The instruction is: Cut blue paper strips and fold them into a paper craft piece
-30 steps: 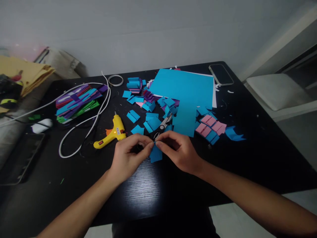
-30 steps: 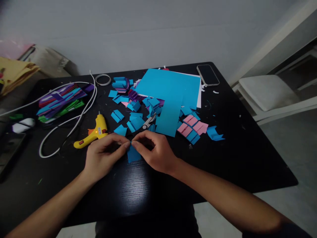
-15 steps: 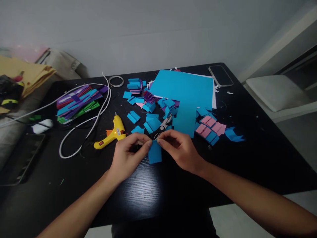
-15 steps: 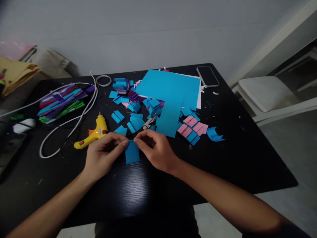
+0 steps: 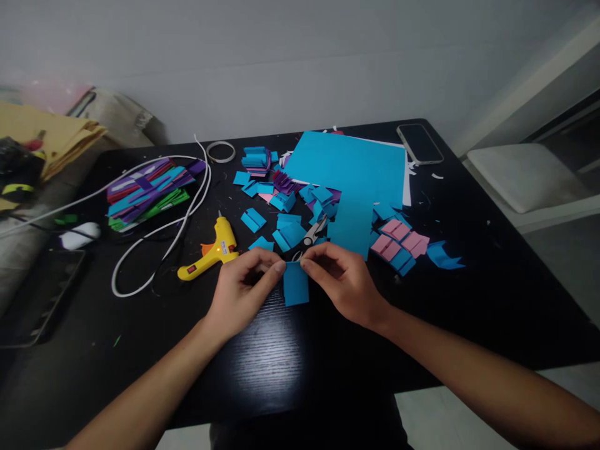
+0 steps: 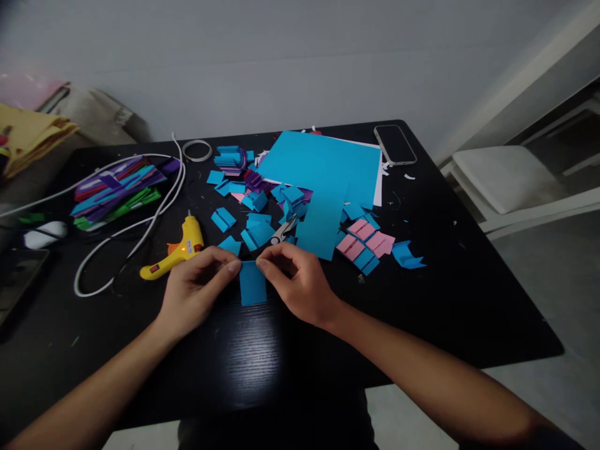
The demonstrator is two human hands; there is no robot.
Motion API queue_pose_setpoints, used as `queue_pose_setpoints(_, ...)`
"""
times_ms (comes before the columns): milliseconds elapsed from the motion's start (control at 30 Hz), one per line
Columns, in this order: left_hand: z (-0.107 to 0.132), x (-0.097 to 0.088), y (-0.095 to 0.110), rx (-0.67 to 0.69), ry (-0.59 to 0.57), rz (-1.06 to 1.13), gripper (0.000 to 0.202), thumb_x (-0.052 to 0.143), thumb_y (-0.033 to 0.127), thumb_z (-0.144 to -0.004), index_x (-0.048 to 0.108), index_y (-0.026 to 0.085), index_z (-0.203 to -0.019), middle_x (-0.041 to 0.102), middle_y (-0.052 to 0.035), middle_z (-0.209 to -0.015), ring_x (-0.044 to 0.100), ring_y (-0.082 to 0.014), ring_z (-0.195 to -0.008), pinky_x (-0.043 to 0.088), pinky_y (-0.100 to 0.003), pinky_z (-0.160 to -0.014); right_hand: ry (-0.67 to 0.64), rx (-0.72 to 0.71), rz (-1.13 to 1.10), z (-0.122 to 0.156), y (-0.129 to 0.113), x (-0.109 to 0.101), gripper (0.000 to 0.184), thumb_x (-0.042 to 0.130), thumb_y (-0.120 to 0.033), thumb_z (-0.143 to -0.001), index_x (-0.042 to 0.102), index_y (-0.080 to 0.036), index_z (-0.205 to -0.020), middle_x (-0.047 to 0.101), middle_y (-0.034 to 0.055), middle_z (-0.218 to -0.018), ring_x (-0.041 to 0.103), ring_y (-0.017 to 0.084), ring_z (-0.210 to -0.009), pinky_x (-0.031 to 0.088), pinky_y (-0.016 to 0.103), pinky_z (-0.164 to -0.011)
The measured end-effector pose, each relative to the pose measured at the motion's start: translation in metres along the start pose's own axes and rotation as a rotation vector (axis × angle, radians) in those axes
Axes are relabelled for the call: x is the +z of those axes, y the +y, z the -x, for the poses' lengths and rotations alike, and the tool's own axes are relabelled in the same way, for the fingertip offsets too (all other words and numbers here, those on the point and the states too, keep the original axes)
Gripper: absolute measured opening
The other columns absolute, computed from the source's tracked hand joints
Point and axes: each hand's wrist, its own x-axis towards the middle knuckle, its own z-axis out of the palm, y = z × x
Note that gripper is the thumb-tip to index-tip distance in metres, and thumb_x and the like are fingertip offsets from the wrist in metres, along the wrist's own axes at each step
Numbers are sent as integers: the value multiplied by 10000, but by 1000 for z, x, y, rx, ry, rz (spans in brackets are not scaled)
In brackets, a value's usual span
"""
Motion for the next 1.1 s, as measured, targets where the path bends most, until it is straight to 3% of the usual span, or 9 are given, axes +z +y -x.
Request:
queue_pose_setpoints(200, 1, -2, -3, 67, 17, -52, 93, 675, 210, -948, 701, 190, -861, 676, 27, -751, 595, -87, -653, 462, -182, -583, -13, 11, -24, 1, 0, 1, 130, 774, -332, -909, 728, -211, -909, 724, 7, -874, 689, 150, -825, 560, 262, -758)
queue_pose_setpoints(367, 1, -2, -4, 37, 13, -1, 120, 651, 251, -982, 720, 194, -902, 688, 20, -771, 601, -89, -664, 478, -185, -600, 21, 29, -54, -2, -2, 1, 181, 805, -378, -875, 738, -210, -885, 734, 10, -865, 700, 157, -831, 577, 268, -761)
queue_pose_setpoints(667, 3, -1, -4, 70, -33, 115, 270, 625, 181, -986, 695, 227, -1242, 736, -9, -927, 695, -117, -814, 566, -210, -753, 53, 150, -193, -8, -3, 0, 328, 865, -497, -779, 772, -197, -874, 759, 17, -820, 731, 171, -741, 637, 304, -695)
queue_pose_setpoints(833, 3, 0, -6, 79, -16, 74, 224, 677, 163, -946, 716, 208, -1162, 753, -18, -946, 694, -115, -796, 574, -211, -744, 15, 152, -203, -7, -2, 0, 273, 811, -476, -845, 778, -209, -888, 766, 23, -832, 752, 191, -763, 654, 325, -689)
queue_pose_setpoints(967, 2, 0, -8, 52, 16, 23, 69, 699, 200, -942, 725, 200, -1006, 717, 8, -841, 656, -101, -722, 542, -201, -679, -29, 134, -220, -5, -3, 0, 199, 753, -410, -892, 771, -215, -925, 757, 30, -885, 752, 203, -815, 656, 335, -695)
queue_pose_setpoints(1100, 1, 0, -9, 57, 49, -20, 48, 685, 219, -957, 700, 202, -915, 661, 25, -791, 604, -96, -693, 494, -207, -637, -94, 122, -213, -1, -3, -1, 180, 749, -273, -864, 742, -219, -1036, 762, 43, -986, 745, 210, -931, 636, 366, -830)
